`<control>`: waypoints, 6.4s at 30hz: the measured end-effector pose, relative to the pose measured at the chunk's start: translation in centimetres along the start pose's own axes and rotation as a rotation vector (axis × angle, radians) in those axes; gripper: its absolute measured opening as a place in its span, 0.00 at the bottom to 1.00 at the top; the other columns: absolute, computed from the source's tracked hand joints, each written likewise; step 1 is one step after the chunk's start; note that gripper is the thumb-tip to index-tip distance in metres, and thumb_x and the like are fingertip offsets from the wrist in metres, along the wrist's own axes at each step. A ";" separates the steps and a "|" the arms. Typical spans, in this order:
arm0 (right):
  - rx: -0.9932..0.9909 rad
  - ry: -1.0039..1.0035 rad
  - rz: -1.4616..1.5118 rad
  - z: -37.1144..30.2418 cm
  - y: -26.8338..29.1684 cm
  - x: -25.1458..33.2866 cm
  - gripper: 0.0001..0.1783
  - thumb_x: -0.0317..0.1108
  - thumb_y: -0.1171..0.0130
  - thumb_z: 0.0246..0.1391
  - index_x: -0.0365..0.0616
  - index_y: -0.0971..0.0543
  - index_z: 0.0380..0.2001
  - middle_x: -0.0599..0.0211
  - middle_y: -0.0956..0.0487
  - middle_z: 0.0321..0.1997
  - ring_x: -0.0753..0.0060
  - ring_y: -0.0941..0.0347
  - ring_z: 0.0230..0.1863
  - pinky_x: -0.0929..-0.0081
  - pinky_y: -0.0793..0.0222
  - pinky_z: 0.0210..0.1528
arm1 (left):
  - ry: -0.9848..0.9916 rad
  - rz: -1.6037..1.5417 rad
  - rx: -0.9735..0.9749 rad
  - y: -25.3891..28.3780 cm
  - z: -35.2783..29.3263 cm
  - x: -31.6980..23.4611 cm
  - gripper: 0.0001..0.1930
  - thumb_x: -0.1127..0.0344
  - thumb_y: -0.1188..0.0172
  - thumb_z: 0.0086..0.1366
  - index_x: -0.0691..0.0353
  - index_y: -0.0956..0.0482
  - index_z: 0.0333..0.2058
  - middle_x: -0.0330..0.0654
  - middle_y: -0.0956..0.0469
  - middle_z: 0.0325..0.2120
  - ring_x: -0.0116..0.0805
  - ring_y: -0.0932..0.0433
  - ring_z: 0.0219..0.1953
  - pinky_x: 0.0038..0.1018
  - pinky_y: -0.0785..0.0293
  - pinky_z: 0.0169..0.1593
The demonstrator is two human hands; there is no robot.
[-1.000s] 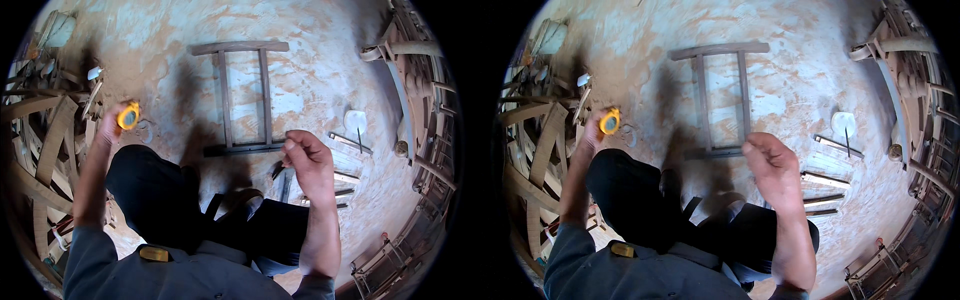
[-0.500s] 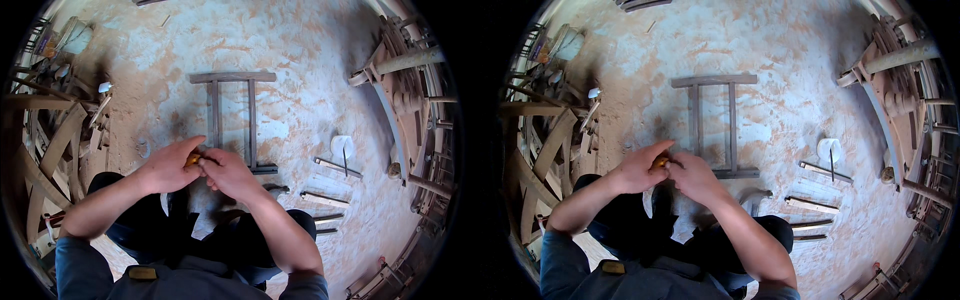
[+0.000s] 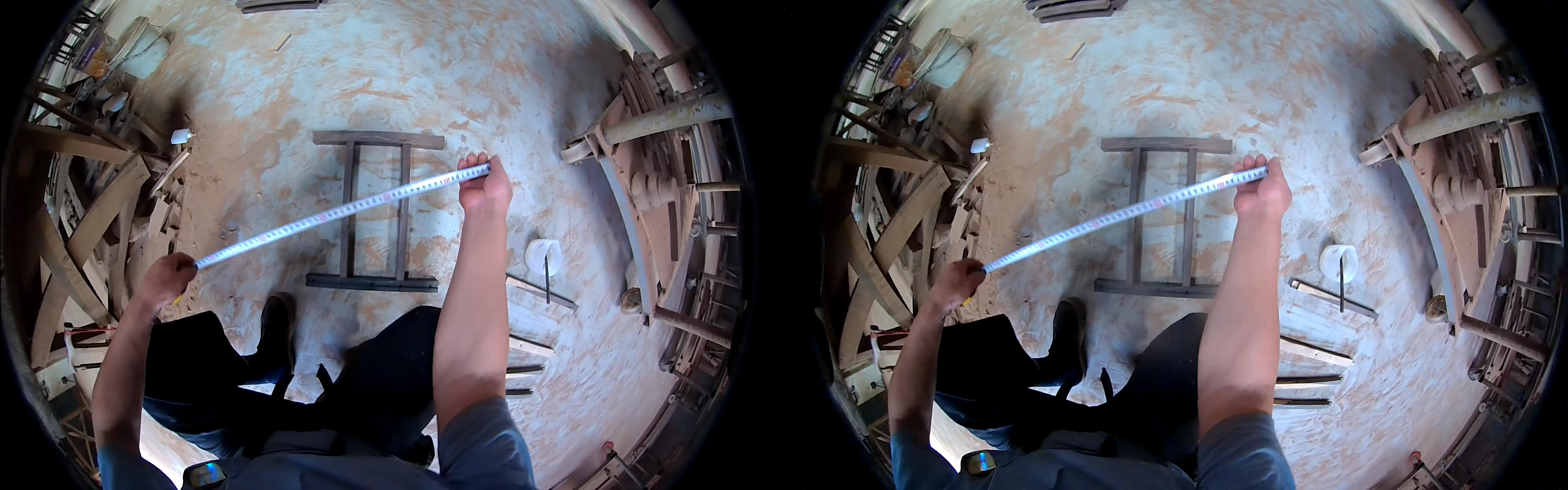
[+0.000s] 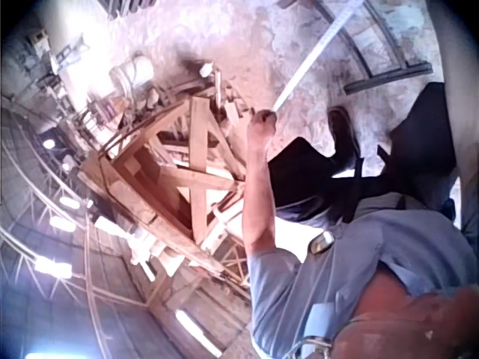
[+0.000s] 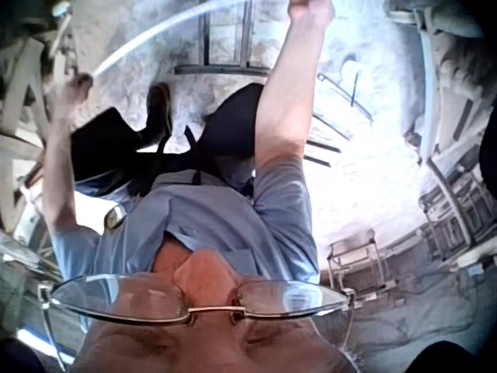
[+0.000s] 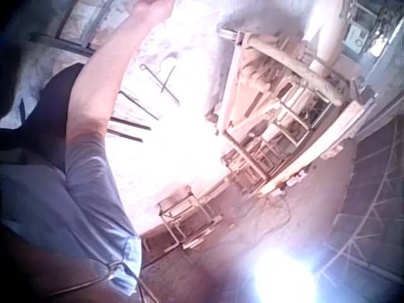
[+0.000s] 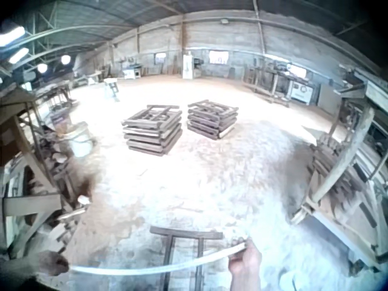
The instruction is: The person assembles a small wooden frame by applying glue to dowels and inserting them into pre-drilled holes in wooden slats. They use a hammer to secure the joints and a tape measure to verify dimensions before stacking the finished frame.
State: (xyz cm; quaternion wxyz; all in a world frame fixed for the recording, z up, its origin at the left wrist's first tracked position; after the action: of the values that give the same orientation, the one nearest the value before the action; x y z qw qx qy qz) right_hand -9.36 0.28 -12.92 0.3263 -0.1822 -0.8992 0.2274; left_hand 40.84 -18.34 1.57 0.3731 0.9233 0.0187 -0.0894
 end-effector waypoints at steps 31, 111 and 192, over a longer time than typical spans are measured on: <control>0.225 0.229 -0.923 -9.0 -1.2 2.6 0.25 0.45 0.49 0.64 0.32 0.32 0.53 0.55 0.21 0.42 0.66 0.22 0.38 0.69 0.22 0.41 | -0.007 -0.189 0.154 -26.8 8.8 6.4 0.17 0.54 0.44 0.60 0.62 0.17 0.36 0.49 0.18 0.26 0.45 0.19 0.31 0.38 0.25 0.38; 0.270 0.194 -0.981 -8.9 0.6 3.0 0.23 0.44 0.48 0.64 0.34 0.32 0.52 0.53 0.21 0.43 0.64 0.22 0.39 0.68 0.23 0.43 | 0.062 -0.136 0.210 -28.4 9.4 6.1 0.17 0.52 0.46 0.60 0.52 0.16 0.41 0.48 0.18 0.36 0.50 0.20 0.42 0.39 0.25 0.48; 0.306 -0.248 -1.486 -9.3 28.9 -5.4 0.15 0.36 0.47 0.63 0.39 0.21 0.26 0.71 0.22 0.22 0.82 0.29 0.25 0.80 0.32 0.30 | -0.380 -0.695 0.615 -11.1 1.5 -14.0 0.26 0.57 0.49 0.72 0.69 0.38 0.61 0.51 0.21 0.42 0.35 0.21 0.45 0.29 0.25 0.51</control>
State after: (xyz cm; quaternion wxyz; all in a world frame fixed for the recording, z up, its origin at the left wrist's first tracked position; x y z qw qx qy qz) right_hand 6.01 24.40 -24.54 0.3117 0.5440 -0.7740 0.0887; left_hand 25.77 -10.94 -4.59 0.0286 0.8971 0.2297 -0.3764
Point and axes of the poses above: each hand's wrist, its own z-axis towards the middle knuckle, its own y-axis out of the back of the hand, x = y × z, the point moved 5 cm from there along z, towards the middle knuckle
